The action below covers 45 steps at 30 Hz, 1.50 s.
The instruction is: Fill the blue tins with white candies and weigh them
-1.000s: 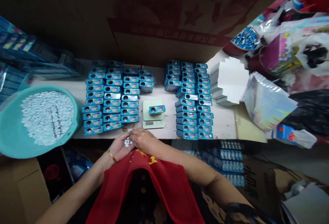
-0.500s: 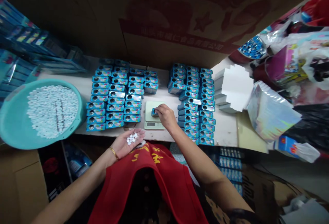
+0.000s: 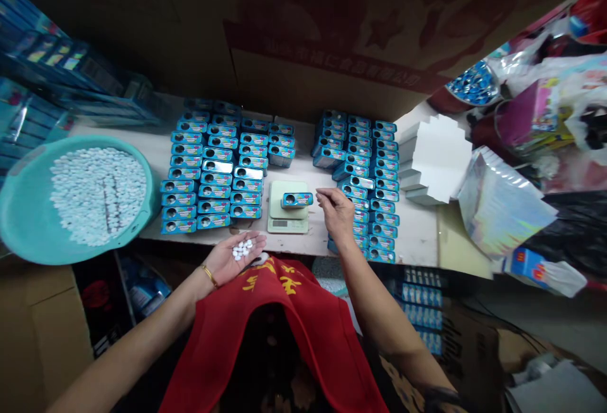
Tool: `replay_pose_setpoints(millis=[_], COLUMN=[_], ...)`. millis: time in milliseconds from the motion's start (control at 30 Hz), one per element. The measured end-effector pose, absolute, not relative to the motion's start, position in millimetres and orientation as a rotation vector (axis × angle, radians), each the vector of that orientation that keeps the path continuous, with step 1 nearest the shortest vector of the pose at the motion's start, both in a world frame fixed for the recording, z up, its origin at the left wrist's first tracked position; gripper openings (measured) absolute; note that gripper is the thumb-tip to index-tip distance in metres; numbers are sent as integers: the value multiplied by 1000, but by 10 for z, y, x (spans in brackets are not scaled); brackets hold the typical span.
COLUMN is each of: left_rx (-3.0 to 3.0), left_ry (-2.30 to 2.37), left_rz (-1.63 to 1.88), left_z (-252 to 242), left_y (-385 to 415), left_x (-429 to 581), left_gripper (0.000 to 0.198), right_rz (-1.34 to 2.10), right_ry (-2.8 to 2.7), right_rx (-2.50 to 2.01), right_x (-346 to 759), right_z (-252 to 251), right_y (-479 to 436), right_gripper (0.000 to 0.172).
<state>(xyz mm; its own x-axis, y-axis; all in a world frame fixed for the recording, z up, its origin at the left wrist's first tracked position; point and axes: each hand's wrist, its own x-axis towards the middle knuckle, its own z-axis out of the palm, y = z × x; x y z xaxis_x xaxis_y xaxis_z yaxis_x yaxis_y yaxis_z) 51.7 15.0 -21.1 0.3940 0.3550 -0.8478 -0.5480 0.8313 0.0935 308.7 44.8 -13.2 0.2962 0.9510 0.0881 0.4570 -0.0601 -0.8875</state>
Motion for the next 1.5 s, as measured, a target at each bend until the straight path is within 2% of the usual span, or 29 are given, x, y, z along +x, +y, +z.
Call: replay_pose_setpoints(millis=[433,767,933,1000,1233,1500], left_rx=[-170,-239,-227,-224,-256,-264], left_ry=[1023,1051,1056,1058,1063,1078], left_rz=[571,601,591,594,605,617], left_z=[-218,-242,-242,-236,-212,-232], left_y=[149,204,224,227,244,263], left_x=[531,496,509,506,479,475], left_gripper=[22,27,25,24,23,24], right_rz=[737,656,662,653,723,771], right_ry=[-1608,-1550,-1660,-1754,-2006,-2068], right_rx=[-1603,-1711,-1630,-1591,-1622,-1645], right_x=[2805,3239,3246,3236,3257,3214], right_z=[-226,-370,-348,-309,-336,-439], right_y=[588,505,617,658,632,651], right_gripper=[16,20,20,23,51,59])
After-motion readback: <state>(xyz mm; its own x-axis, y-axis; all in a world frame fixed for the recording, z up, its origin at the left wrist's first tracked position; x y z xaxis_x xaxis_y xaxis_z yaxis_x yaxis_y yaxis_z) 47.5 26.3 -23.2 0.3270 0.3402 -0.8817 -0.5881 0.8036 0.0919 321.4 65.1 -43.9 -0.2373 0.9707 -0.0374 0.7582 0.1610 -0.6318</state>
